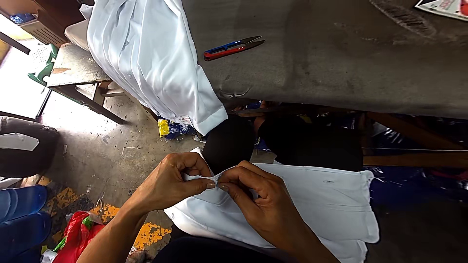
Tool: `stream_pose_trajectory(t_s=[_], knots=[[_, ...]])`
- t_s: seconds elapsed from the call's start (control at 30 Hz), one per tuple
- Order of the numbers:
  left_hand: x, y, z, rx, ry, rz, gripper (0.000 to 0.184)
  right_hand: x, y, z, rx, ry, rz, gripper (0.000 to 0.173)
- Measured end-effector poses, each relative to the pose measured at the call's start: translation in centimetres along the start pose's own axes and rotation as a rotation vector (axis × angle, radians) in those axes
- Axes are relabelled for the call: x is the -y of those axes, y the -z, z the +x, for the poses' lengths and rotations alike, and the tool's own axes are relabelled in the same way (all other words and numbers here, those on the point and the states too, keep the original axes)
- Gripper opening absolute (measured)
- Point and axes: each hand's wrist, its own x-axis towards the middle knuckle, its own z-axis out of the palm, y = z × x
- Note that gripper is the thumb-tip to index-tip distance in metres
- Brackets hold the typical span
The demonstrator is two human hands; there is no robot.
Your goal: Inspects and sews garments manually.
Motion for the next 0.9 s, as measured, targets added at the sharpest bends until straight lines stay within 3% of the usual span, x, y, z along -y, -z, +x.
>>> stream_pose_trajectory(t_s=[0.6, 0.73, 0.83, 0.9], knots=[[0.6, -0.4, 0.2, 0.057, -0.089, -0.168, 0.010, 0.3, -0.1, 0.3, -0.008, 0.043, 0.160, 0.016], [0.6, -0.7, 0.3, 0.067, -0.088, -0.209, 0.010, 0.1, -0.2, 0.7, 0.011, 0.002, 0.440, 0.010], [0.9, -1.5, 0.5, 0.069, -0.098, -0.262, 0.010, 0.1, -0.1, 1.3, 0.050, -0.039, 0.688, 0.017], [1.0, -1.7, 0.6, 0.051, -0.109, -0.273, 0.009, 0.0, 0.3, 1.6, 0.061, -0.044, 0.689, 0.017]])
